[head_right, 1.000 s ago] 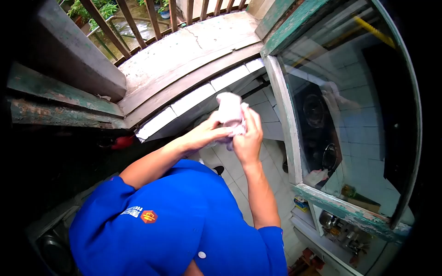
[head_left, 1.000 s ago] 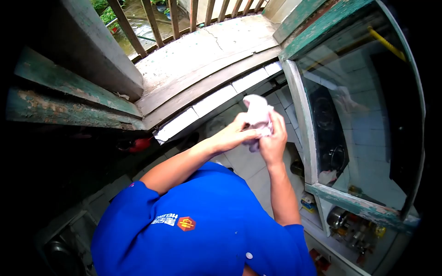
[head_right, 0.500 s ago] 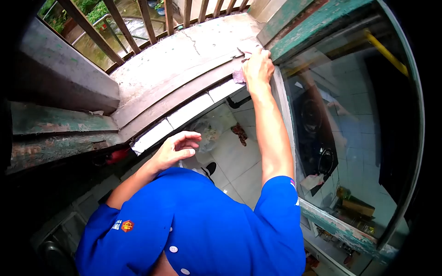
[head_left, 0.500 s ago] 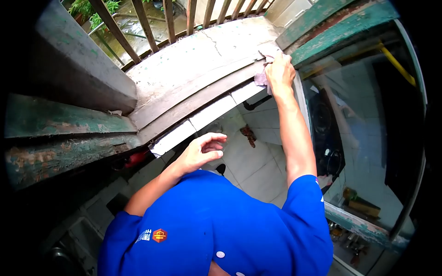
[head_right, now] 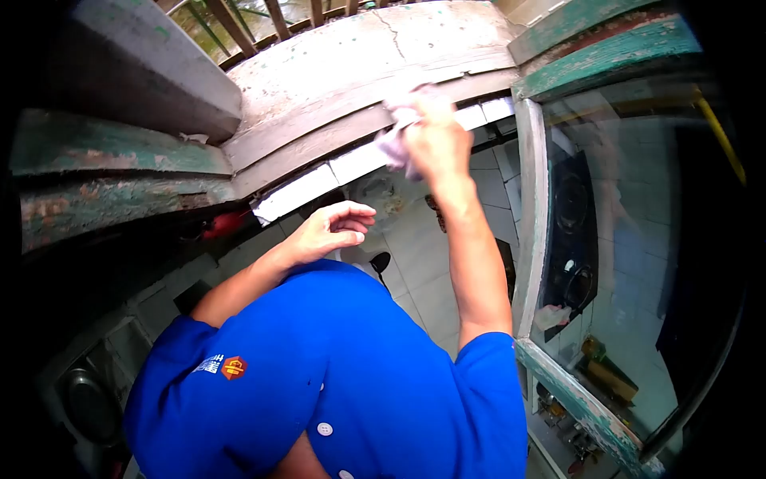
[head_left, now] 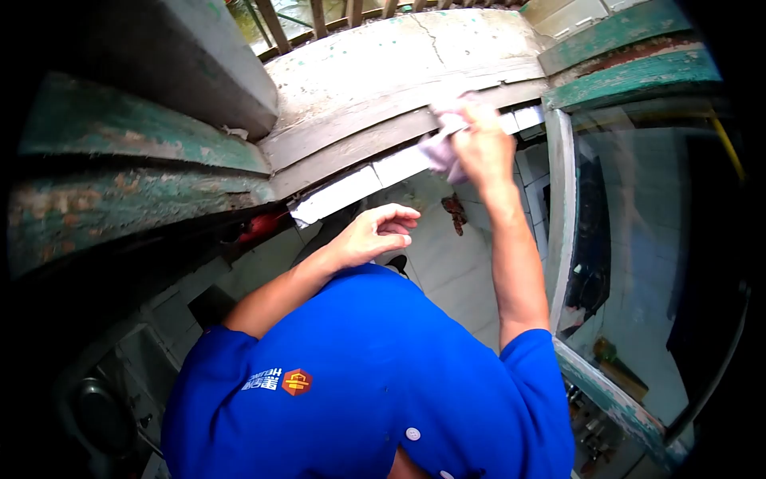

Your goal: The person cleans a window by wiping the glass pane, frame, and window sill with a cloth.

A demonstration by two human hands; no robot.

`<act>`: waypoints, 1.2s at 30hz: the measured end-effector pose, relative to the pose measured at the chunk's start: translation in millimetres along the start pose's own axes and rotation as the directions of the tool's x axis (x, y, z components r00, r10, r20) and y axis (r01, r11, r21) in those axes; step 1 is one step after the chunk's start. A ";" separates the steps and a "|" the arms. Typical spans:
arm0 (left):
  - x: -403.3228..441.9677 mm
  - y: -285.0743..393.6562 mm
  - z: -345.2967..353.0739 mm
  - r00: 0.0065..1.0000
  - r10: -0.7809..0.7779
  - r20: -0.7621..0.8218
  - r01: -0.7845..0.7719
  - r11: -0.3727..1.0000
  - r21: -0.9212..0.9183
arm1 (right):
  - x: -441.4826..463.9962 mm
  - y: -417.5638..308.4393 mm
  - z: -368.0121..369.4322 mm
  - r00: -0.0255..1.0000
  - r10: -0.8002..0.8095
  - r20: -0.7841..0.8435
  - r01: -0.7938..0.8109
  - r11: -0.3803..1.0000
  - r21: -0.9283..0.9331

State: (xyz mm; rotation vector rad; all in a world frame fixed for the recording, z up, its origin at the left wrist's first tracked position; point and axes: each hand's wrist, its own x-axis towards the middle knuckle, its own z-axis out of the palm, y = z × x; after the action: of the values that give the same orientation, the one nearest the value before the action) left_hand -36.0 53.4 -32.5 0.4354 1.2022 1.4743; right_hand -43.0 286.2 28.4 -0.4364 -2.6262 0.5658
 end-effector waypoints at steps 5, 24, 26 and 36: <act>-9.7 -12.1 -8.8 0.999 0.026 -0.024 -0.028 0.998 -0.058 | -10.0 -51.6 2.6 0.961 -0.151 0.232 0.150 0.988 0.024; -23.3 -24.5 -13.7 0.990 0.101 -0.097 -0.085 0.984 0.159 | -20.3 -132.8 58.4 0.467 -0.531 0.708 0.482 0.823 0.300; -30.3 -22.4 -18.7 0.991 0.111 -0.076 -0.100 0.986 0.135 | -6.4 -112.9 13.7 0.502 -0.503 0.704 0.564 0.807 0.174; -5.2 -84.0 -11.2 0.979 0.191 -0.070 -0.170 0.957 0.234 | -46.1 -129.6 65.7 0.536 -0.593 0.601 0.528 0.791 0.309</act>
State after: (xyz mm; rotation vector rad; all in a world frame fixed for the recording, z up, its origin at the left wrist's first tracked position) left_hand -0.3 31.5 -106.3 0.6528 1.4442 1.5303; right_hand -60.5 135.2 16.8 0.8230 -3.1314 0.6978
